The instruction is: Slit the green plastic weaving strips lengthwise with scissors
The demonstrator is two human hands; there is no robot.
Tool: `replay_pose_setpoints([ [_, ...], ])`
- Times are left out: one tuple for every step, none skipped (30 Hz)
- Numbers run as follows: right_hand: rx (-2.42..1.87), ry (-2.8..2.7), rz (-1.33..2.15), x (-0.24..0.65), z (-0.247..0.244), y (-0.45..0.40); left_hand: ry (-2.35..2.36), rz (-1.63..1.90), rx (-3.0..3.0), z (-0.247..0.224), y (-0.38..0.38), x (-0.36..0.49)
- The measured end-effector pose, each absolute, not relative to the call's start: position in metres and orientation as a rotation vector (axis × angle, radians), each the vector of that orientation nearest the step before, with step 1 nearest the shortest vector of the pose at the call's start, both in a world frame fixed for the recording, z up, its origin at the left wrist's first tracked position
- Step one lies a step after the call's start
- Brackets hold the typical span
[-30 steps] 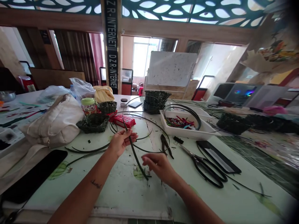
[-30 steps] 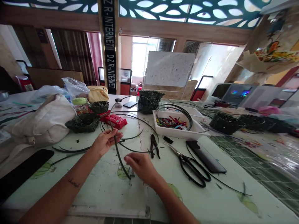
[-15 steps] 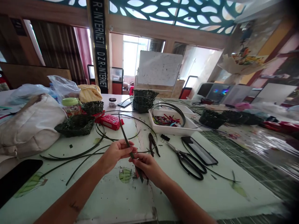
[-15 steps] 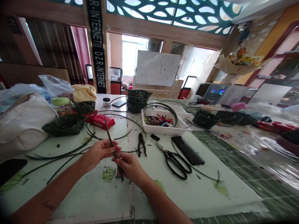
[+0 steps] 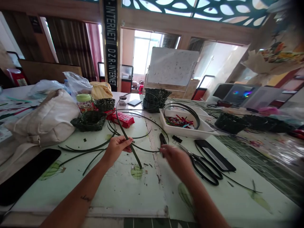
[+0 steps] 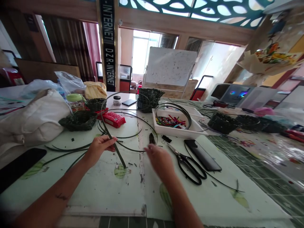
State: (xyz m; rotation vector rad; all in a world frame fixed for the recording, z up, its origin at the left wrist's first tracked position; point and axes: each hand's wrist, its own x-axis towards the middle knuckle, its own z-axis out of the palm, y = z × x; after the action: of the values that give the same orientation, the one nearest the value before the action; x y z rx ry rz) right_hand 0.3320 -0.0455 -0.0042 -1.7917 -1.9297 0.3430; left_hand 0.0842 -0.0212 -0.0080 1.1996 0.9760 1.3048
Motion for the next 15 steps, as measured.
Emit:
replay_pose_setpoints([
  [-1.913, -1.85, 0.232, 0.352, -0.001, -0.043, 0.983, 1.321, 1.173, -0.008, -0.018, 0.081],
  [-2.029, -1.777, 0.139, 0.373, 0.001, -0.042, 0.99, 1.329, 1.15, -0.008, -0.015, 0.078],
  [-2.132, -1.729, 0.079, 0.395, 0.001, -0.043, 0.996, 1.332, 1.132, -0.009, -0.013, 0.075],
  [-2.223, -1.69, 0.043, 0.416, 0.001, -0.045, 0.999, 1.329, 1.117, -0.009, -0.01, 0.073],
  [-2.289, -1.679, 0.049, 0.434, -0.001, -0.047, 1.001, 1.326, 1.105, -0.01, -0.008, 0.071],
  [-2.33, -1.686, 0.086, 0.45, -0.003, -0.051, 0.999, 1.322, 1.097, -0.011, -0.006, 0.07],
  [-2.334, -1.713, 0.138, 0.462, -0.007, -0.054, 0.994, 1.316, 1.092, -0.012, -0.004, 0.069],
  [-2.327, -1.736, 0.175, 0.472, -0.01, -0.056, 0.986, 1.309, 1.086, -0.013, -0.003, 0.069],
  [-2.31, -1.756, 0.201, 0.478, -0.013, -0.058, 0.977, 1.301, 1.082, -0.014, -0.002, 0.069],
  [-2.292, -1.769, 0.217, 0.481, -0.016, -0.057, 0.968, 1.29, 1.079, -0.015, -0.003, 0.069],
  [-2.274, -1.774, 0.231, 0.483, -0.017, -0.056, 0.955, 1.281, 1.077, -0.015, -0.003, 0.069],
  [-2.255, -1.775, 0.243, 0.483, -0.017, -0.054, 0.937, 1.271, 1.075, -0.015, -0.004, 0.07],
  [-2.236, -1.768, 0.254, 0.481, -0.016, -0.051, 0.914, 1.263, 1.072, -0.014, -0.006, 0.07],
  [-2.215, -1.746, 0.241, 0.479, -0.013, -0.049, 0.89, 1.258, 1.066, -0.013, -0.007, 0.071],
  [-2.192, -1.716, 0.216, 0.475, -0.01, -0.048, 0.866, 1.262, 1.053, -0.012, -0.008, 0.071],
])
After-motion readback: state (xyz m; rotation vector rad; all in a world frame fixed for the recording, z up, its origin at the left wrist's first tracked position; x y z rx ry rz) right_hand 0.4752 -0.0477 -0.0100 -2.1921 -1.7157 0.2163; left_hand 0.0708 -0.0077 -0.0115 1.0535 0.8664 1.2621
